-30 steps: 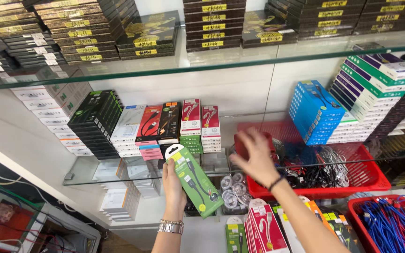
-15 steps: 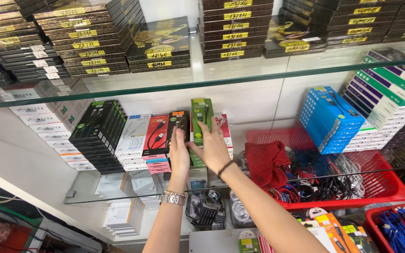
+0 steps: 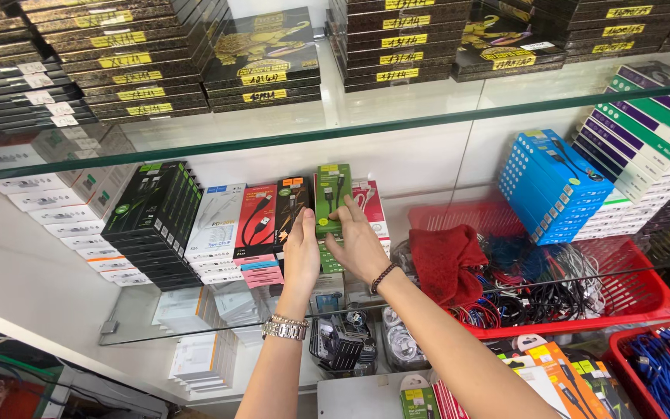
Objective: The person wipes sealed electronics product boxes, including USB cable and earphone packaging, one at a time with a red cloth and places each cleaned box back in a row on the glass display shelf. They work through boxes from a lower counter area and arrange the finished boxes in a line on the shelf.
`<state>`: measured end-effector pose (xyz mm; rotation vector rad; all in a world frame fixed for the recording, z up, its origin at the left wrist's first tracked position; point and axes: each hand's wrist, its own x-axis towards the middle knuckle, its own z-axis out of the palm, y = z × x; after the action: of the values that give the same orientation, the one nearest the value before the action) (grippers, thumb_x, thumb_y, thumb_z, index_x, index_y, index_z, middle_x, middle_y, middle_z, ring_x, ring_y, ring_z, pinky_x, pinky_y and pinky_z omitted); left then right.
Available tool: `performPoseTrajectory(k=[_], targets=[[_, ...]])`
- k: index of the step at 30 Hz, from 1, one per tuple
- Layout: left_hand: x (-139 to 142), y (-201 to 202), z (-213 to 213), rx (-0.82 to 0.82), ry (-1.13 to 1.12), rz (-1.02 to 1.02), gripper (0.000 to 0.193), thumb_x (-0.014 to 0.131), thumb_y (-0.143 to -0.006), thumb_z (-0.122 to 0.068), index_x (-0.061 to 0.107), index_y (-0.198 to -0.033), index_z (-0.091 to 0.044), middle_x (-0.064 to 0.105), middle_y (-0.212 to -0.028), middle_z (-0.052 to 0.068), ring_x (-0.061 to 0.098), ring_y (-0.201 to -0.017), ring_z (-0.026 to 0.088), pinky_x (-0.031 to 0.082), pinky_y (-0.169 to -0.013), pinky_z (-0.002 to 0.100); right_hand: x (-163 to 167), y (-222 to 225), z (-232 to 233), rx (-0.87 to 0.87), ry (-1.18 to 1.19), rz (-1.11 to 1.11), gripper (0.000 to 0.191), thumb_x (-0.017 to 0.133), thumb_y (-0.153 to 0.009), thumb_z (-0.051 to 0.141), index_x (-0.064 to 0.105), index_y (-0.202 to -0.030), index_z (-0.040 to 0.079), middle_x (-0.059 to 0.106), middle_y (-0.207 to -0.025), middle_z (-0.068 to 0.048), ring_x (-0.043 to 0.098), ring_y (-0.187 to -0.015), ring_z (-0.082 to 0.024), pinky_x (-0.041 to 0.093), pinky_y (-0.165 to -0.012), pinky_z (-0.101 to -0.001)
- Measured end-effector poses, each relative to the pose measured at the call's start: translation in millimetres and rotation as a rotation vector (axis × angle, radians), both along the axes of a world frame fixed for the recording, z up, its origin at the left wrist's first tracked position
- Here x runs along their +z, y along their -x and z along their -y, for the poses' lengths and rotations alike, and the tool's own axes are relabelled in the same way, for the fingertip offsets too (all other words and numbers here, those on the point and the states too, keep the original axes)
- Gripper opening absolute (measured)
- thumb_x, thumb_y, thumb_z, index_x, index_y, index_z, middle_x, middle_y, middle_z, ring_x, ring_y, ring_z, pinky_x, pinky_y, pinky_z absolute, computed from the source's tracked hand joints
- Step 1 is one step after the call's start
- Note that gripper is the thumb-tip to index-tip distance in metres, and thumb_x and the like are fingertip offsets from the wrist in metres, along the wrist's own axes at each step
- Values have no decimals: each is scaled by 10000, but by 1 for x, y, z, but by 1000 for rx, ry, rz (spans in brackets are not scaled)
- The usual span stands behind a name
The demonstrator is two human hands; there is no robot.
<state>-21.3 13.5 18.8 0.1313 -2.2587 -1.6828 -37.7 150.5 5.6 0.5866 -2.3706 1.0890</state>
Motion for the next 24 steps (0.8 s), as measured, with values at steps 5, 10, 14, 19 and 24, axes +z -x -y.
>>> performPoseTrajectory(k=[5,10,14,19,24], targets=[[4,-3,-6,14,86,-25,702,367,-1029,-540,529,-1434,10,623,-1363,269,609,-1279,375,454,-1064,399,-5,5,0,57,8,-15,443,738,-835,158,559,-1189,-40,354,-1487,-435,398,-1395,-502,393,-1131,-454],[5,-13,-6,52,123,-189,600,412,-1062,-430,495,-1456,15,617,-1361,262,607,-1239,366,456,-1015,403,-7,19,-17,49,61,-28,480,744,-912,265,569,-1300,45,465,-1482,-344,370,-1461,-477,338,-1208,-496],[-16,-44,-14,115,-99,-312,385,482,-1064,-277,587,-1291,15,727,-1105,147,693,-969,196,536,-854,321,-18,5,-82,-437,-185,41,558,729,-917,418,559,-1380,157,483,-1490,-262,428,-1397,-455,318,-1174,-586],[-104,-98,-49,30,-166,-121,278,468,-1092,-210,636,-1033,4,705,-797,84,634,-719,134,540,-676,307,-57,-42,-133,-482,-463,226,867,844,-714,494,525,-1451,166,355,-1564,-253,312,-1384,-577,266,-1063,-718],[-230,-139,-86,-78,273,295,331,640,-962,-315,617,-1107,-18,765,-1022,172,730,-943,361,561,-790,438,-76,-87,-152,-290,-366,253,643,793,-796,251,549,-1391,221,496,-1541,-56,490,-1367,-344,423,-1117,-485]])
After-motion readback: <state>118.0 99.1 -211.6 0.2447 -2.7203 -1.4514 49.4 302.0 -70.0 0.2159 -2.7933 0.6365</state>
